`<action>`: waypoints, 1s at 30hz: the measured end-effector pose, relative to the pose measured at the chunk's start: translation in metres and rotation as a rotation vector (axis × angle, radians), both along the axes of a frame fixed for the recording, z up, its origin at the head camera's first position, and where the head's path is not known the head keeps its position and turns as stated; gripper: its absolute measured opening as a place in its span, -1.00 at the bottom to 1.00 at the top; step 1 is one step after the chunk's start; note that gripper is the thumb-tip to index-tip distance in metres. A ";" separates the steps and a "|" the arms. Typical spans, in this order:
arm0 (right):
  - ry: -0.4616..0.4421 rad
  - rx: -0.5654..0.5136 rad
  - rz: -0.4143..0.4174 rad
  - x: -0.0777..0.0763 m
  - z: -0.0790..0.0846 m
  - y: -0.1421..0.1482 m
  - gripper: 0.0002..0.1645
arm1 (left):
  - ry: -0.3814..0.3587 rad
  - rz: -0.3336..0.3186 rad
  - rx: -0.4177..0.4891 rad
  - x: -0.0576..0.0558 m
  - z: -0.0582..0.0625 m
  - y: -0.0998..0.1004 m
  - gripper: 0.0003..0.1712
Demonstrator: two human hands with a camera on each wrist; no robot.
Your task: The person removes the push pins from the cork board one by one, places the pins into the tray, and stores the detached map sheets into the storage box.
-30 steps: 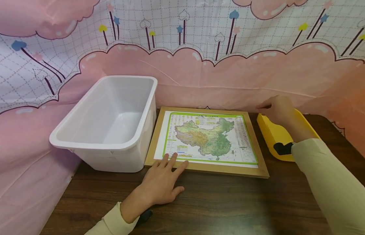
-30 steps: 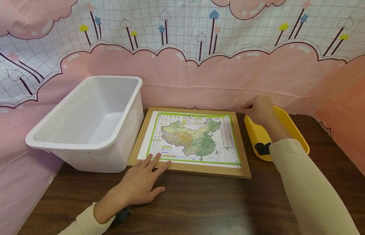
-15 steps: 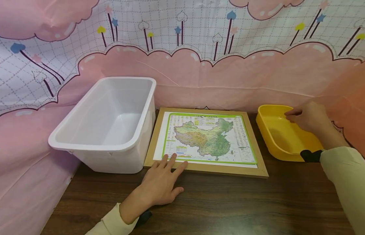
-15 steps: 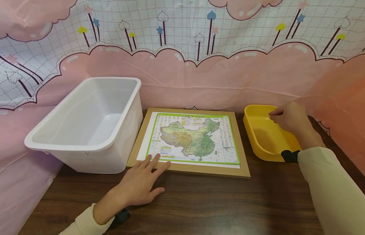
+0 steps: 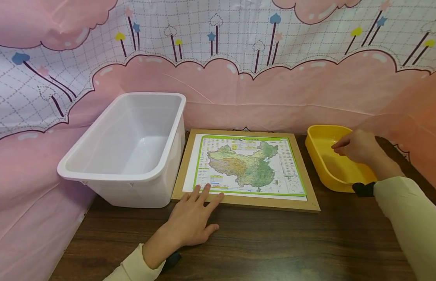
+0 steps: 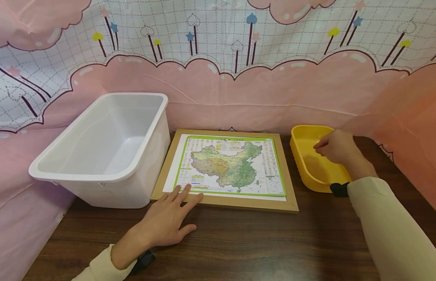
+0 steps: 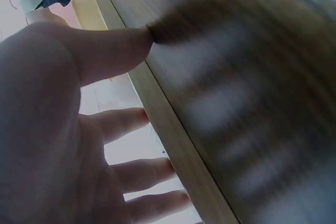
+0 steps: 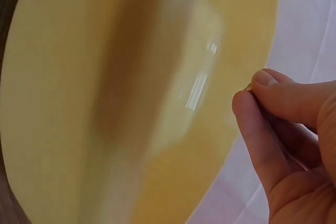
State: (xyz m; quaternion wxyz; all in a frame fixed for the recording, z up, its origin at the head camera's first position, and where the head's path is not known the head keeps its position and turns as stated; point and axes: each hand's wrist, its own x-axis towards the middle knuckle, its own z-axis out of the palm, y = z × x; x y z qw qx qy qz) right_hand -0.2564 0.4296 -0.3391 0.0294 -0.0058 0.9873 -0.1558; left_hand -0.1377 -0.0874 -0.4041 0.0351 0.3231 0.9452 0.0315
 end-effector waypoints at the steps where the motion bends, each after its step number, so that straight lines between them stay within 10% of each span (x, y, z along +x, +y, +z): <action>1: -0.009 0.006 0.001 0.001 0.000 -0.001 -0.75 | 0.004 -0.003 -0.001 0.000 0.000 -0.001 -0.10; 30: -0.036 0.049 -0.038 0.043 -0.002 -0.020 -0.71 | -0.013 -0.060 -0.004 0.014 0.010 -0.023 -0.10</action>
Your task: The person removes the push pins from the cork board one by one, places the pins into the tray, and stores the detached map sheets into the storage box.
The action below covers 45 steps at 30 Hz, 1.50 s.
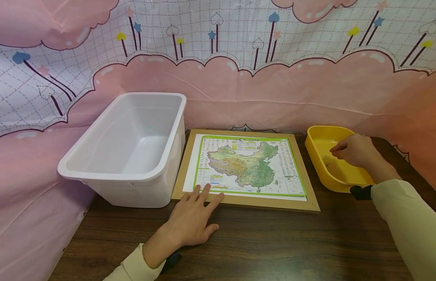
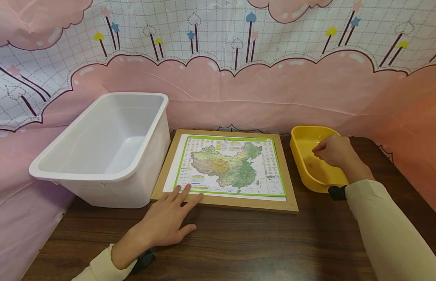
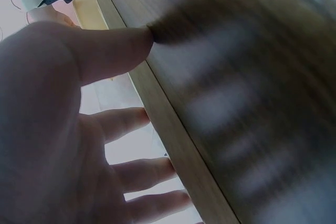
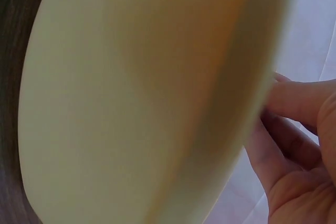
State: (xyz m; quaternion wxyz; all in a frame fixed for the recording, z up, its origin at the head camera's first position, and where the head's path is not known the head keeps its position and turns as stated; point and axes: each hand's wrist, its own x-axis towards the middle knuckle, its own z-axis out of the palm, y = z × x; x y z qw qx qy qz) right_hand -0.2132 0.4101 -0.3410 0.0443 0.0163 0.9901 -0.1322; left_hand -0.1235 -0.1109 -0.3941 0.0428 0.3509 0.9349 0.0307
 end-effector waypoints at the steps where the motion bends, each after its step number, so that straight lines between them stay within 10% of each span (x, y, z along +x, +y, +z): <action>1: 0.001 -0.001 -0.007 0.000 0.000 0.000 -0.70 | 0.000 0.000 0.000 0.000 0.000 0.000 -0.10; 21: 0.000 -0.004 -0.062 0.004 0.023 -0.018 0.16 | -0.006 -0.013 0.003 0.002 0.001 -0.007 -0.10; 45: 0.098 0.009 -0.042 0.010 0.045 -0.052 0.13 | -0.003 -0.030 0.005 0.006 0.004 -0.011 -0.09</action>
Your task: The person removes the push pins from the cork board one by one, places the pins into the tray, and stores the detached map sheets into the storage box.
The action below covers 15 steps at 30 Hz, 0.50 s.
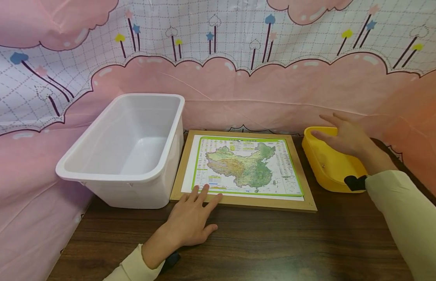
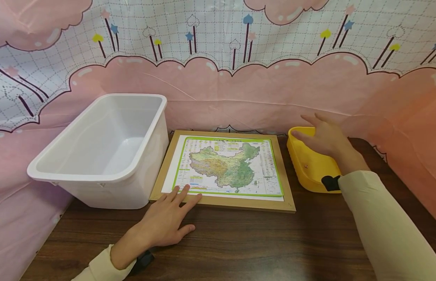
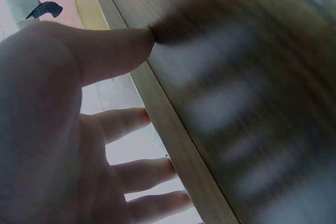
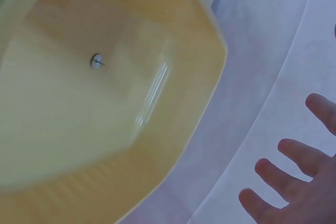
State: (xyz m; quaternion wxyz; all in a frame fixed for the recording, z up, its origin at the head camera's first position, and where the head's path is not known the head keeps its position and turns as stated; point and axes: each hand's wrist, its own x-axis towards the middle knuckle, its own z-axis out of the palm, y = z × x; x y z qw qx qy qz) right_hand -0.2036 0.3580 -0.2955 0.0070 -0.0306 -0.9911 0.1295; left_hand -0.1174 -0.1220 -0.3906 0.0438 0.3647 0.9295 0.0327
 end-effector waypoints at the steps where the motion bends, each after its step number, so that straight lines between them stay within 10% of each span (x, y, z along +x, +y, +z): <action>1: 0.003 0.012 0.002 -0.001 0.001 -0.002 0.12 | 0.000 0.000 0.002 0.000 0.000 0.000 -0.09; 15: 0.008 0.123 0.101 -0.019 0.005 -0.046 0.08 | -0.012 0.011 -0.010 0.001 0.002 0.002 -0.10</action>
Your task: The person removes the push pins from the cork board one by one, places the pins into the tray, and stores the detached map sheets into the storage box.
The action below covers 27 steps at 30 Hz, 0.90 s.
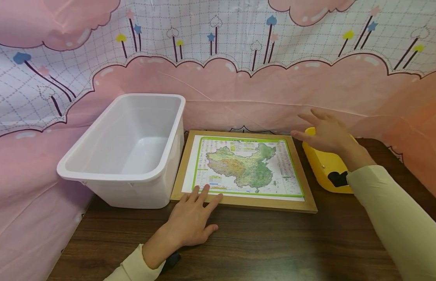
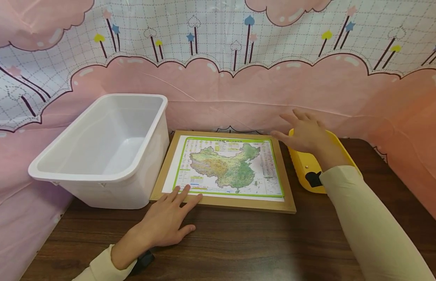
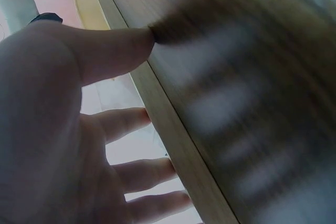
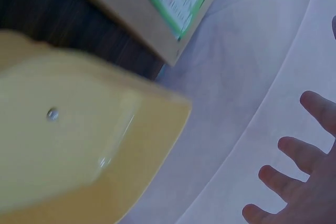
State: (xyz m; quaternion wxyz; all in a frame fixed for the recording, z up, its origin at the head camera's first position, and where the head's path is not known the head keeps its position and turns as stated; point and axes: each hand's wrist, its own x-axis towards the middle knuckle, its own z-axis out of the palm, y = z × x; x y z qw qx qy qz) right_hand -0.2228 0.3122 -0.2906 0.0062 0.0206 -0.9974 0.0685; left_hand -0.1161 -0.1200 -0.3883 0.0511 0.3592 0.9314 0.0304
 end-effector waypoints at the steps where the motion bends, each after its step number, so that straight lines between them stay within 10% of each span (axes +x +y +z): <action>1: -0.007 0.002 0.007 -0.002 -0.001 -0.003 0.08 | -0.001 -0.001 -0.001 0.000 0.000 0.000 -0.10; 27: -0.019 -0.108 0.109 -0.038 -0.014 -0.104 0.01 | -0.005 0.005 -0.004 0.000 0.000 -0.001 -0.10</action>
